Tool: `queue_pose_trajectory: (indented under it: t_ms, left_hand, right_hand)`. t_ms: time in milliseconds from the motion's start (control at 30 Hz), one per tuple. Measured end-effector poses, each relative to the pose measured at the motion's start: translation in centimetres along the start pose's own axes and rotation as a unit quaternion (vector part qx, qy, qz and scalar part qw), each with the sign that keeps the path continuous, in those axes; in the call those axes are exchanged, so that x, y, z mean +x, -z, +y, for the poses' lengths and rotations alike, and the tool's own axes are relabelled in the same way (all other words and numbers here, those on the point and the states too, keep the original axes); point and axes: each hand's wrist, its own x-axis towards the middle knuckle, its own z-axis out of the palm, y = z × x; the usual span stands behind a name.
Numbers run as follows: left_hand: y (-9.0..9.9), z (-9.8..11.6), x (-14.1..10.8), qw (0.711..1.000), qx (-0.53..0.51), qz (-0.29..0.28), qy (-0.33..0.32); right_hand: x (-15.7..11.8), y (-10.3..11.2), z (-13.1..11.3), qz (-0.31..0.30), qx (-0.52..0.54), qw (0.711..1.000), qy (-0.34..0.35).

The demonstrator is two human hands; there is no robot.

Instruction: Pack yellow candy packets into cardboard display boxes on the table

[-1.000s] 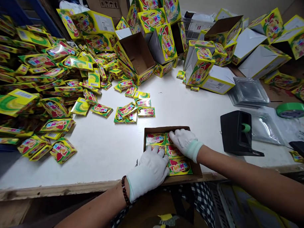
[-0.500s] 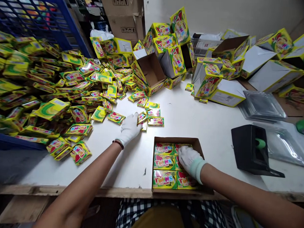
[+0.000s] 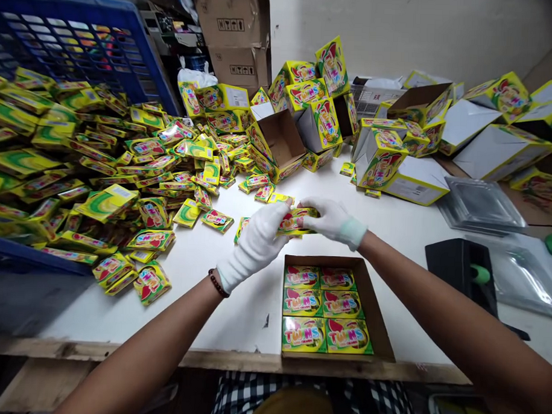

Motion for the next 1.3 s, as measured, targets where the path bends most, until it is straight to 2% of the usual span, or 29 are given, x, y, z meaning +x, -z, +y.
queue_pose_trajectory:
  t_ms: [100,200,267,400,567,633,700,767,867,900,967,1033,1067,1100,1167,1233,1300]
  left_hand:
    - [-1.2,-2.8,0.3,0.983,0.08,-0.092,0.139]
    - [-2.4,-5.4,-0.8,0.945,0.138,-0.172,0.24]
    - [-3.3,-5.9,-1.9,0.935,0.166,-0.185,0.252]
    - [-4.2,-5.2,-4.1,0.926,0.23,-0.2,0.222]
    - [-3.1,-4.9,-6.2,0.932,0.216,-0.208,0.202]
    - [-2.7,-5.0,-6.5,0.932,0.218,-0.203,0.205]
    - [-2.6,-5.0,-6.8,0.923,0.22,-0.201,0.245]
    - [-2.7,-4.8,-7.1,0.905,0.204,-0.21,0.309]
    - [-2.8,-4.1,-8.0,0.884,0.165,-0.224,0.376]
    - [-2.7,-3.9,-8.3,0.889,0.156,-0.21,0.377]
    - [-2.4,-3.6,-8.2,0.92,0.132,-0.147,0.339]
    - [-2.3,-3.8,-7.1,0.959,0.095,-0.093,0.25]
    - [-2.5,-4.0,-6.1,0.972,0.079,-0.097,0.198]
    - [-2.8,-4.2,-4.8,0.979,0.066,-0.12,0.15]
    - [-3.9,-4.8,-2.0,0.975,0.054,-0.196,0.084]
    - [-5.5,-5.0,0.7,0.964,0.053,-0.252,0.06]
    - [-7.3,-4.8,2.7,0.956,0.064,-0.276,0.073]
  right_hand:
    - [3.0,-0.8,2.2,-0.032,0.082,0.985,-0.148]
    - [4.3,-2.0,4.8,-0.026,0.105,0.971,-0.214]
    - [4.6,-2.7,6.1,-0.032,0.101,0.97,-0.218]
    - [4.3,-3.1,7.3,-0.065,0.108,0.971,-0.202]
    - [4.9,-3.3,6.5,-0.14,0.087,0.977,-0.135]
    - [5.7,-3.8,5.6,-0.151,0.068,0.98,-0.107]
    - [6.3,-4.2,4.7,-0.137,0.078,0.981,-0.117]
    - [6.6,-4.3,3.9,-0.112,0.121,0.973,-0.16]
    - [6.3,-3.4,3.8,-0.076,0.187,0.955,-0.219]
    - [6.0,-2.9,3.9,-0.065,0.2,0.95,-0.232]
    - [5.3,-2.1,4.4,-0.053,0.228,0.939,-0.253]
    - [4.7,-1.6,4.8,-0.051,0.279,0.925,-0.253]
    - [4.5,-1.5,4.7,-0.045,0.308,0.919,-0.241]
    - [4.4,-1.5,4.6,-0.032,0.333,0.915,-0.224]
    - [4.2,-1.5,4.1,0.011,0.366,0.909,-0.197]
    - [3.8,-1.4,3.7,0.04,0.391,0.898,-0.199]
    - [3.1,-1.1,3.8,0.037,0.408,0.883,-0.228]
